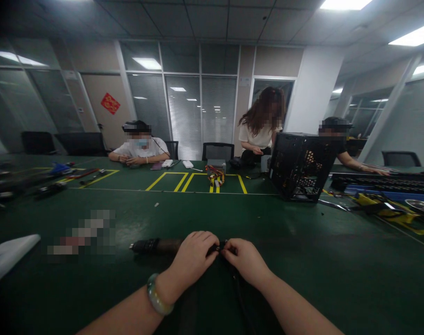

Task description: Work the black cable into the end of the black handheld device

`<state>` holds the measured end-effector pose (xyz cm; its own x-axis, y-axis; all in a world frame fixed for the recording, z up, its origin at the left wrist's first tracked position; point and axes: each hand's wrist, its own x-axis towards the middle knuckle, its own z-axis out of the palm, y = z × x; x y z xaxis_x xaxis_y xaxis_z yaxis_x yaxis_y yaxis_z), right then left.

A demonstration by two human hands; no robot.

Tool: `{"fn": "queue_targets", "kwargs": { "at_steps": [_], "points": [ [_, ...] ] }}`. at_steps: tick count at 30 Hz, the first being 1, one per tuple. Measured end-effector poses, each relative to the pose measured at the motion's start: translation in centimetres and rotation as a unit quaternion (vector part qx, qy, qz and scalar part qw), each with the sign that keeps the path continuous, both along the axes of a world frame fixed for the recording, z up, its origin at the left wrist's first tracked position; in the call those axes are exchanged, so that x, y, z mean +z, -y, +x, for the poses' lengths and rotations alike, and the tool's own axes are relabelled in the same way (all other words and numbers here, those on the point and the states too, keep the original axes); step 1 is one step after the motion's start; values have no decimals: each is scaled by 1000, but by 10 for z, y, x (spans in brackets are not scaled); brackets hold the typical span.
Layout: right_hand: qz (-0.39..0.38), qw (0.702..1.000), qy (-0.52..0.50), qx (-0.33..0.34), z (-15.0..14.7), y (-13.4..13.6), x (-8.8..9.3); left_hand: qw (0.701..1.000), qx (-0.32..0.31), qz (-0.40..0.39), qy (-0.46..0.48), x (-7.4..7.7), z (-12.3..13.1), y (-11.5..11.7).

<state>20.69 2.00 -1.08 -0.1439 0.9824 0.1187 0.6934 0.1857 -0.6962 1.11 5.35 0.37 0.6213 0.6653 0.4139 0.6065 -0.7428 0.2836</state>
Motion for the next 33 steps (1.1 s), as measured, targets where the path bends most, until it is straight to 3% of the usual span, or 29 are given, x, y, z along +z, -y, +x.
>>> {"fn": "queue_targets", "kwargs": {
  "at_steps": [33],
  "points": [
    [-26, 1000, 12, 12, 1, -1, -1, 1000, -7, 4, -26, 1, -1, 2]
  ]
}}
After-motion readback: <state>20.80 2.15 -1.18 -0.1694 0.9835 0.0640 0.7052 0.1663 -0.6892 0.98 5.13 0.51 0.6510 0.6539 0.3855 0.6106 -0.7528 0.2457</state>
